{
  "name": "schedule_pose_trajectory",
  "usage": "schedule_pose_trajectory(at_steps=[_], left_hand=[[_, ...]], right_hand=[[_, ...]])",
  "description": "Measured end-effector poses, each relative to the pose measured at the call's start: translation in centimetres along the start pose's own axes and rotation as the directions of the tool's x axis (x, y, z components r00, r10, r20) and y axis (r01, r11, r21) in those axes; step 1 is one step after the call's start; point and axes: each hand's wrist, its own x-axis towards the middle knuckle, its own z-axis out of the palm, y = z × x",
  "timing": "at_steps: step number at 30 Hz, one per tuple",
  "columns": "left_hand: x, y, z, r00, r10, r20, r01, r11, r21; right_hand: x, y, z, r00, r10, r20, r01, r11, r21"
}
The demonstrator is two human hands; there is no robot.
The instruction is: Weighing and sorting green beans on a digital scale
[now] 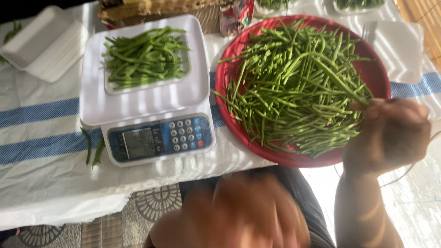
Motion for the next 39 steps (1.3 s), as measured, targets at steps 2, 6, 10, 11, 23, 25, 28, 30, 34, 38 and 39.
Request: schedule_pose_trajectory(at_steps=[2, 6, 10, 11, 23, 25, 28, 30, 34, 38, 39], left_hand=[[6.1, -0.9, -2.5, 1.0, -0.001, 0.03, 0.001, 1.0, -0.005], [10.7, -3.3, -6.3, 0.992, -0.091, -0.083, 0.12, 0.867, 0.484], [12.0, -2.7, -8.3, 0.995, -0.094, 0.043, 0.053, 0.819, 0.571], [12.2, -2.7, -8.9, 0.994, -0.099, 0.048, 0.054, 0.819, 0.571], [12.0, -2.0, -12.0, 1.0, -0.02, -0.017, 0.026, 0.806, 0.592], [11.8, -2.7, -12.3, 0.995, -0.049, -0.089, 0.094, 0.775, 0.625], [11.7, -3.7, -14.0, 0.993, -0.11, -0.041, 0.114, 0.824, 0.555], [11.8, -4.1, -14.6, 0.992, -0.121, -0.042, 0.124, 0.825, 0.551], [11.9, -4.4, -13.8, 0.968, -0.19, -0.162, 0.248, 0.792, 0.558], [11.9, -4.5, -12.9, 0.972, -0.196, -0.133, 0.237, 0.812, 0.533], [11.9, -4.9, -12.8, 0.985, -0.132, -0.113, 0.172, 0.832, 0.527]], right_hand=[[-0.6, -0.7, 0.7, 0.999, -0.009, -0.043, 0.01, 1.0, 0.017], [-2.4, -2.2, 1.3, 0.997, 0.059, 0.06, -0.068, 0.983, 0.171], [-3.7, -3.3, 1.7, 0.951, 0.051, 0.304, -0.057, 0.998, 0.011], [-3.3, -3.3, 1.8, 0.953, 0.049, 0.299, -0.053, 0.999, 0.007], [5.6, 7.8, 2.5, 0.78, -0.009, 0.626, 0.32, 0.865, -0.387], [5.3, 10.3, 2.4, 0.69, 0.039, 0.723, 0.528, 0.656, -0.54], [4.1, 10.8, 1.4, 0.703, 0.067, 0.708, 0.515, 0.638, -0.573], [4.9, 7.8, 1.3, 0.733, 0.038, 0.68, 0.434, 0.743, -0.509], [4.9, 2.3, 1.5, 0.814, -0.054, 0.578, 0.242, 0.936, -0.254], [2.0, 0.0, 1.7, 0.777, 0.104, 0.621, 0.038, 0.977, -0.212], [1.3, 0.3, 1.9, 0.77, 0.041, 0.637, 0.052, 0.99, -0.128]])
